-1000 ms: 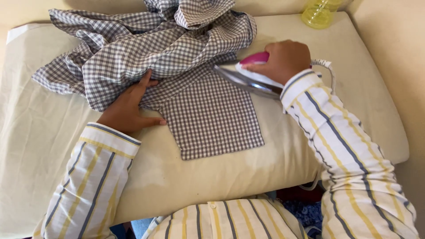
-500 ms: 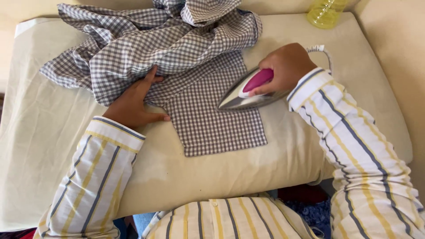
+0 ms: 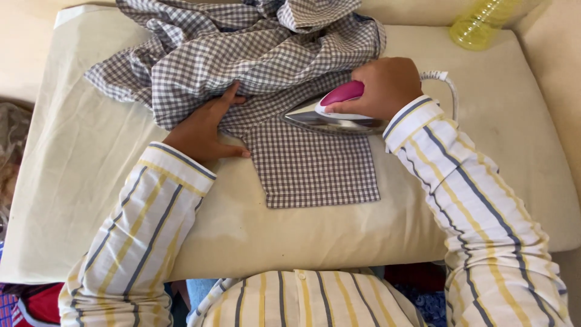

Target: The recorder is ironing a checkered shirt on an ironing board using a steam iron.

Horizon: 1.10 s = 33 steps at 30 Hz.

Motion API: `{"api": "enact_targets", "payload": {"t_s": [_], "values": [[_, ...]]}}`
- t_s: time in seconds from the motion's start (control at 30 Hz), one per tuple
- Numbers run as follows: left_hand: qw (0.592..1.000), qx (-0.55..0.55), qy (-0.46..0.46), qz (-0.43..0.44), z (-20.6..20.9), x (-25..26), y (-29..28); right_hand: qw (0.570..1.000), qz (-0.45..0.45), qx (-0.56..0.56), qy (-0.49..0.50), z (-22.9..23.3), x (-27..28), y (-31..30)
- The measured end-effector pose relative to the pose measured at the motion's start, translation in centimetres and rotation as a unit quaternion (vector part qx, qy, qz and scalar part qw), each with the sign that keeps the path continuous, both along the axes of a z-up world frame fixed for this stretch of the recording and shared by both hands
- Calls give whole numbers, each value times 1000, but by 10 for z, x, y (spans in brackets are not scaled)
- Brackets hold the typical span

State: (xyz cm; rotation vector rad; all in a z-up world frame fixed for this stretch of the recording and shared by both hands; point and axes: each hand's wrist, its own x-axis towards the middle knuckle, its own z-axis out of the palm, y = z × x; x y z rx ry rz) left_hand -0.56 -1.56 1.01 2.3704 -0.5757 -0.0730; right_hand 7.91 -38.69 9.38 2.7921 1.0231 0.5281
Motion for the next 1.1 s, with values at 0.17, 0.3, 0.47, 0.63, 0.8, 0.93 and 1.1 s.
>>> {"api": "enact_targets", "payload": {"t_s": [0.17, 0.3, 0.47, 0.63, 0.8, 0.93, 1.1], "values": [[1000, 7, 1, 15, 1, -2, -1, 1000, 21, 7, 18, 1, -6, 30], [999, -26, -16, -34, -6, 3, 6, 998, 62, -9, 15, -1, -10, 57], [984, -151, 12, -93, -6, 6, 12, 995, 92, 17, 30, 0, -20, 82], [974, -199, 3, -111, -13, 10, 16, 984, 87, -51, 150, 20, -37, 85], [980, -160, -3, -122, -21, 17, 20, 958, 113, -66, 255, 32, -62, 80], [976, -181, 6, -123, -18, 14, 20, 958, 107, -54, 260, 29, -88, 73], [984, -143, 12, -106, -14, 12, 18, 960, 116, -48, 250, 24, -114, 78]]}}
